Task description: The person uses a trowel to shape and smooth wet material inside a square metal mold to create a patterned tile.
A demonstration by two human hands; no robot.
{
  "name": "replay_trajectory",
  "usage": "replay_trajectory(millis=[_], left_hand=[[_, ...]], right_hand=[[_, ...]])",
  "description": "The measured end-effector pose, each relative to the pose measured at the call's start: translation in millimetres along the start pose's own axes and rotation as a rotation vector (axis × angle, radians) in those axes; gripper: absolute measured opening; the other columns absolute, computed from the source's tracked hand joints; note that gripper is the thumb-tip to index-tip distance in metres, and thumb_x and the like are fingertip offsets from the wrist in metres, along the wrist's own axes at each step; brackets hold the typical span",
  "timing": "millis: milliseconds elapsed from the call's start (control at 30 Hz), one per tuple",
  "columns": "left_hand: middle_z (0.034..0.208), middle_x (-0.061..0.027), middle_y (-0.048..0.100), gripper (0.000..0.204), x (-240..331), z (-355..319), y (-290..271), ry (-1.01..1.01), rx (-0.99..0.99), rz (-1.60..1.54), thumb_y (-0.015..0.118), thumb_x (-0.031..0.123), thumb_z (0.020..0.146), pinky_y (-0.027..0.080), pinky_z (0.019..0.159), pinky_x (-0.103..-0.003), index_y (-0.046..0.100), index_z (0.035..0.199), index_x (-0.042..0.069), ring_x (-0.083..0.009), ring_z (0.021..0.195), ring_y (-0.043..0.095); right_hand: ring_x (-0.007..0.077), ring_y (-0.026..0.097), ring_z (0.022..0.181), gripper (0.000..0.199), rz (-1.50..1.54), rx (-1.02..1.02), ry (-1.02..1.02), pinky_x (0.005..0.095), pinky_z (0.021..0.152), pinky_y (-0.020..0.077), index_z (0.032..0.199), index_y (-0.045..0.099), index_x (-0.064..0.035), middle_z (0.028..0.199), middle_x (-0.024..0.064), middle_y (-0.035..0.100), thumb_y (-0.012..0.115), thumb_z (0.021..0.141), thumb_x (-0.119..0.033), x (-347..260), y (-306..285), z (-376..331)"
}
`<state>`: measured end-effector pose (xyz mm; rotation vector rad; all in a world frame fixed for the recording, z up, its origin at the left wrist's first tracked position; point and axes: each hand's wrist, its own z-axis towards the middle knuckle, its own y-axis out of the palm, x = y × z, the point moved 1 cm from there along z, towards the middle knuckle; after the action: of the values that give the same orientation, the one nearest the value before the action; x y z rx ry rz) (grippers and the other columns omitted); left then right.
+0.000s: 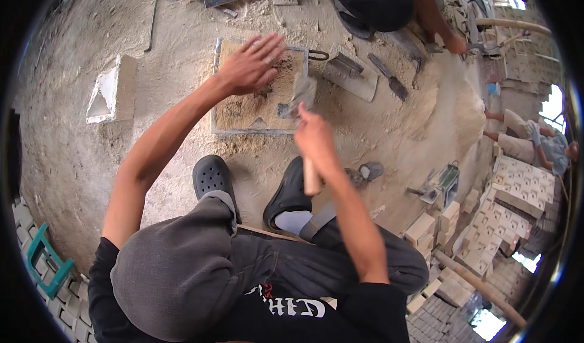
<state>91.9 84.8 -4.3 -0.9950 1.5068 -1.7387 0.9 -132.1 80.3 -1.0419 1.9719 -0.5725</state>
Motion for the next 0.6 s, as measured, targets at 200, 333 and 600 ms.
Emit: replay_trajectory(millis=[200, 333, 600], left_hand=[[0.162, -0.0178, 0.025, 0.059, -21, -31, 4, -0.441, 0.314, -0.284, 0.042, 0.026, 0.102, 0.012, 0.125, -0.045, 0.029, 0.154, 0.002, -0.0323, 0.152, 0.018], [0.157, -0.0217, 0.034, 0.056, -12, -47, 3, -0.441, 0.391, -0.306, 0.047, 0.021, 0.098, 0.021, 0.122, -0.048, 0.04, 0.147, -0.004, -0.0376, 0.148, 0.028], [0.156, -0.027, 0.034, 0.06, -2, -71, -5, -0.58, 0.374, -0.271, 0.05, 0.022, 0.097, 0.022, 0.121, -0.048, 0.035, 0.148, -0.006, -0.0413, 0.147, 0.028]], right_hand=[[0.0452, 0.069, 0.084, 0.057, -0.213, 0.132, -0.172, 0.0496, 0.079, 0.0546, 0.141, 0.049, 0.0055, 0.09, 0.0321, 0.068, 0.054, 0.086, -0.007, -39, 51, 0], [0.0438, 0.068, 0.087, 0.057, -0.227, 0.147, -0.228, 0.0489, 0.081, 0.0545, 0.141, 0.048, 0.0071, 0.092, 0.031, 0.068, 0.053, 0.085, -0.006, -69, 42, 44], [0.0371, 0.071, 0.083, 0.055, -0.723, 0.003, -0.417, 0.0499, 0.072, 0.0572, 0.147, 0.048, -0.0089, 0.092, 0.0185, 0.072, 0.051, 0.092, -0.01, -83, 4, 44]])
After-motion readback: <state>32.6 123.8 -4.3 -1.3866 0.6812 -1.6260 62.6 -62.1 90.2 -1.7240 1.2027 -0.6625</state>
